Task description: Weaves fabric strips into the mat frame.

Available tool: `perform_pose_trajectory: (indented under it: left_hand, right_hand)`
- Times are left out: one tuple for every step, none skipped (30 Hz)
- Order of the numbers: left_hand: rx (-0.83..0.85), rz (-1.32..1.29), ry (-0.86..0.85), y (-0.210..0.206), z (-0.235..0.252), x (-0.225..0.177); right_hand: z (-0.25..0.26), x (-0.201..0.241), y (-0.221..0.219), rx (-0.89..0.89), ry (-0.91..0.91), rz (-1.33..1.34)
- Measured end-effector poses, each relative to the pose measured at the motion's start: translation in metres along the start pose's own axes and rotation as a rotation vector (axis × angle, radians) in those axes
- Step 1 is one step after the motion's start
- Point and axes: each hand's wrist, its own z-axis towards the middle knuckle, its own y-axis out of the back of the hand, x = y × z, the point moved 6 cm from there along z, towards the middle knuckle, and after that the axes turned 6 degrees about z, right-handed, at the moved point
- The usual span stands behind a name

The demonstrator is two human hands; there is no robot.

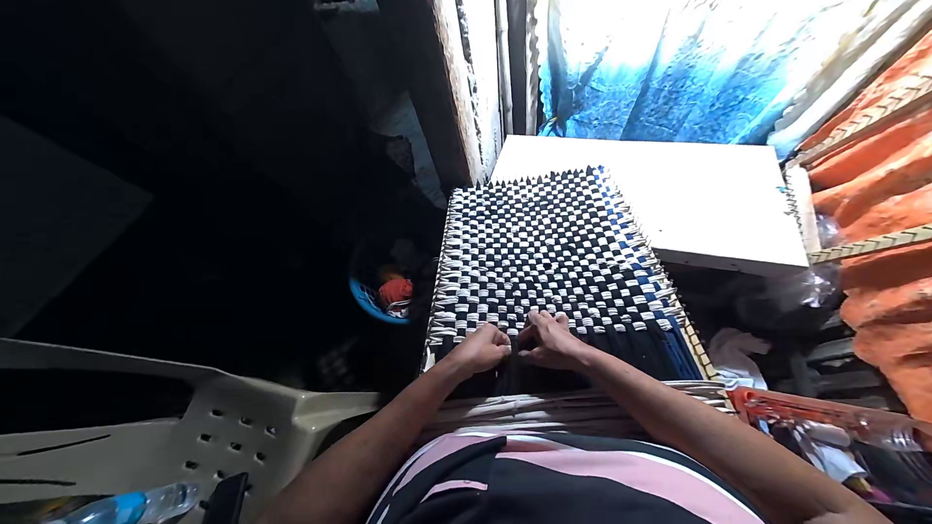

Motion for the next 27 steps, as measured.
perform_pose_trajectory:
  left_hand:
    - [0.000, -0.067, -0.007, 0.000, -0.001, 0.001]
    - [0.000, -0.136, -0.016, 0.000, -0.001, 0.002]
    - [-0.003, -0.195, -0.037, 0.000, -0.001, 0.004]
    - [-0.009, -0.230, -0.070, 0.002, -0.002, 0.004]
    - [-0.026, -0.234, -0.108, 0.005, -0.003, 0.003]
    - [-0.060, -0.201, -0.138, 0.009, -0.005, 0.000]
    - [-0.106, -0.148, -0.155, 0.014, -0.008, -0.003]
    - [-0.157, -0.090, -0.159, 0.019, -0.010, -0.006]
    - [-0.201, -0.044, -0.159, 0.024, -0.013, -0.008]
    - [-0.229, -0.018, -0.162, 0.028, -0.015, -0.009]
    - [-0.241, -0.010, -0.172, 0.029, -0.016, -0.009]
    - [-0.241, -0.013, -0.182, 0.030, -0.016, -0.010]
    - [-0.233, -0.019, -0.188, 0.030, -0.016, -0.010]
    - [-0.222, -0.025, -0.190, 0.029, -0.016, -0.011]
    - [-0.210, -0.032, -0.191, 0.028, -0.015, -0.010]
    - [-0.202, -0.042, -0.197, 0.027, -0.014, -0.009]
    - [-0.193, -0.050, -0.204, 0.026, -0.012, -0.007]
    - [-0.185, -0.048, -0.209, 0.025, -0.011, -0.007]
    - [-0.180, -0.033, -0.210, 0.024, -0.010, -0.007]
    - [-0.185, -0.007, -0.211, 0.024, -0.010, -0.007]
    - [-0.200, 0.022, -0.214, 0.025, -0.011, -0.007]
    - [-0.217, 0.050, -0.214, 0.026, -0.013, -0.008]
    - [-0.235, 0.079, -0.212, 0.028, -0.015, -0.009]
    - [-0.249, 0.106, -0.207, 0.030, -0.016, -0.009]
    - [-0.258, 0.127, -0.203, 0.032, -0.017, -0.009]
    - [-0.264, 0.138, -0.207, 0.033, -0.017, -0.009]
    - [-0.268, 0.151, -0.215, 0.034, -0.017, -0.010]
  right_hand:
    - [0.000, 0.002, -0.002, -0.013, 0.005, -0.057]
    - [0.000, 0.003, -0.003, -0.028, 0.003, -0.085]
    - [-0.001, 0.003, -0.003, -0.048, -0.006, -0.075]
    - [-0.002, 0.003, -0.002, -0.078, -0.021, -0.030]
    - [-0.003, 0.003, 0.001, -0.111, -0.034, 0.026]
    - [-0.005, 0.005, 0.005, -0.133, -0.044, 0.072]
    - [-0.006, 0.007, 0.009, -0.140, -0.050, 0.107]
    - [-0.008, 0.010, 0.013, -0.141, -0.046, 0.137]
    - [-0.009, 0.011, 0.016, -0.133, -0.037, 0.159]
    - [-0.009, 0.013, 0.018, -0.123, -0.014, 0.166]
    - [-0.010, 0.014, 0.020, -0.106, 0.017, 0.159]
    - [-0.011, 0.017, 0.022, -0.089, 0.057, 0.140]
    - [-0.012, 0.019, 0.024, -0.065, 0.101, 0.122]
    - [-0.013, 0.020, 0.026, -0.038, 0.131, 0.131]
    - [-0.015, 0.021, 0.027, -0.015, 0.143, 0.175]
    - [-0.015, 0.020, 0.029, -0.016, 0.141, 0.248]
    - [-0.015, 0.016, 0.030, -0.024, 0.119, 0.360]
    - [-0.016, 0.013, 0.034, -0.044, 0.102, 0.480]
    - [-0.019, 0.012, 0.041, -0.058, 0.088, 0.582]
    - [-0.024, 0.012, 0.050, -0.077, 0.079, 0.643]
    - [-0.030, 0.010, 0.062, -0.107, 0.077, 0.664]
    - [-0.036, 0.005, 0.075, -0.148, 0.076, 0.647]
    - [-0.043, -0.004, 0.090, -0.194, 0.073, 0.604]
    - [-0.050, -0.017, 0.104, -0.238, 0.068, 0.551]
    - [-0.055, -0.032, 0.114, -0.276, 0.059, 0.508]
    - [-0.060, -0.046, 0.121, -0.278, 0.038, 0.490]
    - [-0.065, -0.057, 0.123, -0.262, 0.016, 0.497]
